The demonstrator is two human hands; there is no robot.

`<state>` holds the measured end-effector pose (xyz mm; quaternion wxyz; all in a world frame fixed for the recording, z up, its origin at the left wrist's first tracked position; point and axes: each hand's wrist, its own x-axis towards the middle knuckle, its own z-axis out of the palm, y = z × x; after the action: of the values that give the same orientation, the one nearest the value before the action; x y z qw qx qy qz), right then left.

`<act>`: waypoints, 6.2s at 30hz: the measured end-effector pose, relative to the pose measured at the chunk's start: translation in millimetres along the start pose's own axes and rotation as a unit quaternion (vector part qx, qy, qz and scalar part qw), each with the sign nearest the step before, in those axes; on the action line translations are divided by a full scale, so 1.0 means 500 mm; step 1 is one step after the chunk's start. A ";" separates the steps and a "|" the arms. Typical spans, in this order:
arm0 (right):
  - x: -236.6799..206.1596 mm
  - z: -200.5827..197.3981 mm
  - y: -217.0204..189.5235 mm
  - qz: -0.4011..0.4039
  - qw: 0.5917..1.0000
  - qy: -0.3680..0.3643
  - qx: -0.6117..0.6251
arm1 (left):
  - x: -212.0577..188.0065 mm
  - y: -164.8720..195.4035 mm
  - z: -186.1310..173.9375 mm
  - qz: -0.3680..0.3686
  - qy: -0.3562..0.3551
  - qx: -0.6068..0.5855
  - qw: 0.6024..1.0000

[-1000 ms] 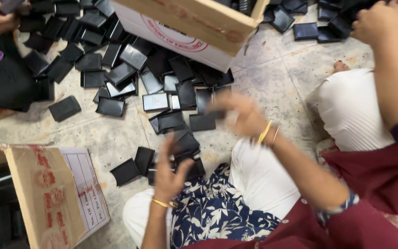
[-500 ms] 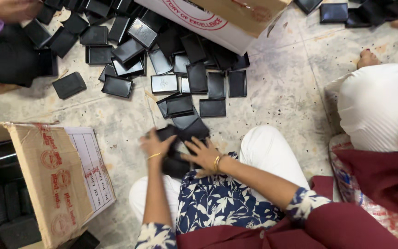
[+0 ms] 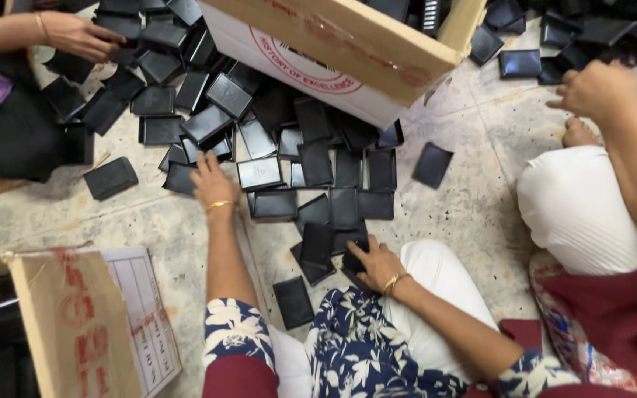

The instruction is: The person sits on the floor among a large spread of black plastic boxes and lids, picking up individual pieces, fitting lids onto boxes, and stacking matched pieces. The person places stacked boxes into cardboard cartons and moves pieces aside while sorting through the pile.

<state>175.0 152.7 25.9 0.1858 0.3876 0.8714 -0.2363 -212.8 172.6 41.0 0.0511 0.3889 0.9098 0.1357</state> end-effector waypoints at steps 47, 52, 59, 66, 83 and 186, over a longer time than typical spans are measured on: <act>-0.274 -0.176 -0.136 -0.185 0.660 0.205 0.699 | -0.628 0.312 -0.306 0.172 0.026 -0.437 0.882; -0.285 -0.199 -0.117 -0.206 0.705 0.205 0.646 | -0.627 0.294 -0.306 0.123 -0.069 -0.552 0.822; -0.292 -0.225 -0.127 -0.164 0.719 0.244 0.630 | -0.622 0.311 -0.331 0.249 -0.075 -0.453 0.853; -0.246 -0.233 -0.090 -0.063 0.550 0.108 0.826 | -0.623 0.314 -0.323 0.380 0.025 -0.337 0.861; -0.058 -0.207 0.019 -0.063 0.828 0.386 0.401 | -0.290 0.370 -0.430 0.501 0.212 -0.337 0.768; -0.223 -0.138 -0.037 -0.208 0.695 0.228 0.649 | -0.610 0.237 -0.207 0.219 -0.200 -0.512 0.806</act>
<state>221.7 114.6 143.7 -0.3703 0.2629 0.5752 -0.6804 60.2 9.4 170.6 0.3927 0.5139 0.5682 0.5088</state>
